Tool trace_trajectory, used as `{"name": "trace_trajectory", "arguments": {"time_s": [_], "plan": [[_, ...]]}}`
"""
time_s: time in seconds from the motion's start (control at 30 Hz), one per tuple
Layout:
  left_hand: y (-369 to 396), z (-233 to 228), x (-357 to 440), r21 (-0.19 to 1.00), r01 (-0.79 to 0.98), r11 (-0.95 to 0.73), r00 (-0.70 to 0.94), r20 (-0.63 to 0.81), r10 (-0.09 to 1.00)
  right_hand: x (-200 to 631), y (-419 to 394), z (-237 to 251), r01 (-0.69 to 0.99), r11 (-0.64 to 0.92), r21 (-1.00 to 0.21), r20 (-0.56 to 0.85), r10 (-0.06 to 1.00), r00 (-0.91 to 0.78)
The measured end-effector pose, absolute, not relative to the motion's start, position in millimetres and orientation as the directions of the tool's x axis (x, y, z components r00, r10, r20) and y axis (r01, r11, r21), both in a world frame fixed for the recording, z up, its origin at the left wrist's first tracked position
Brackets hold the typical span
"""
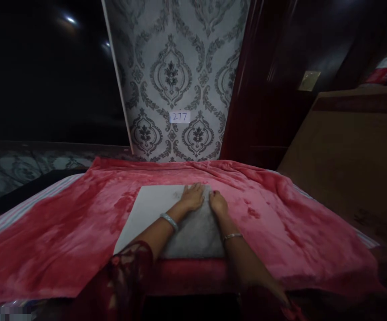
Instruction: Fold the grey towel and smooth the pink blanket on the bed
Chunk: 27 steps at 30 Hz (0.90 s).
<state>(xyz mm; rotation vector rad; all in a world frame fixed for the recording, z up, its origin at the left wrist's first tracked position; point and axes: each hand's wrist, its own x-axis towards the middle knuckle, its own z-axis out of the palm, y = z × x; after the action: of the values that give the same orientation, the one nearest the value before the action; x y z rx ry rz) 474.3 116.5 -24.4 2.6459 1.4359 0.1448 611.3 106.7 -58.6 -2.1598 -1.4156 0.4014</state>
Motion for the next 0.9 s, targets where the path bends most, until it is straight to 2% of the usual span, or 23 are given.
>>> {"name": "trace_trajectory", "arguments": {"time_s": [0.13, 0.23, 0.4, 0.53, 0.63, 0.73, 0.8, 0.9], "plan": [[122.6, -55.9, 480.6, 0.147, 0.817, -0.558, 0.547, 0.110, 0.830, 601.4, 98.3, -66.5, 0.752, -0.369, -0.546, 0.010, 0.895, 0.447], [134.1, -57.8, 455.3, 0.118, 0.849, -0.515, 0.506, 0.100, 0.857, 601.7, 96.5, -68.3, 0.757, -0.377, -0.534, 0.007, 0.893, 0.450], [156.6, -43.9, 373.1, 0.070, 0.936, -0.346, 0.346, 0.006, 0.938, 602.8, 97.5, -67.1, 0.760, -0.383, -0.525, 0.009, 0.891, 0.455], [157.7, -41.6, 315.0, 0.048, 0.962, -0.269, 0.268, 0.032, 0.963, 601.3, 94.0, -64.3, 0.756, -0.375, -0.537, 0.022, 0.889, 0.456], [149.2, -37.4, 287.1, 0.058, 0.988, -0.143, 0.141, 0.034, 0.989, 599.8, 89.9, -60.4, 0.749, -0.367, -0.552, 0.027, 0.890, 0.456], [133.5, -27.2, 276.3, 0.013, 1.000, -0.009, 0.008, 0.043, 0.999, 600.4, 87.9, -55.5, 0.738, -0.371, -0.564, 0.021, 0.887, 0.461], [116.6, -18.6, 283.6, -0.022, 1.000, -0.014, 0.016, 0.104, 0.994, 603.8, 87.9, -52.6, 0.733, -0.366, -0.573, 0.009, 0.892, 0.453], [78.3, -8.8, 319.7, -0.038, 0.976, -0.214, 0.218, 0.147, 0.965, 612.4, 83.1, -49.5, 0.732, -0.337, -0.592, -0.018, 0.914, 0.406]]}}
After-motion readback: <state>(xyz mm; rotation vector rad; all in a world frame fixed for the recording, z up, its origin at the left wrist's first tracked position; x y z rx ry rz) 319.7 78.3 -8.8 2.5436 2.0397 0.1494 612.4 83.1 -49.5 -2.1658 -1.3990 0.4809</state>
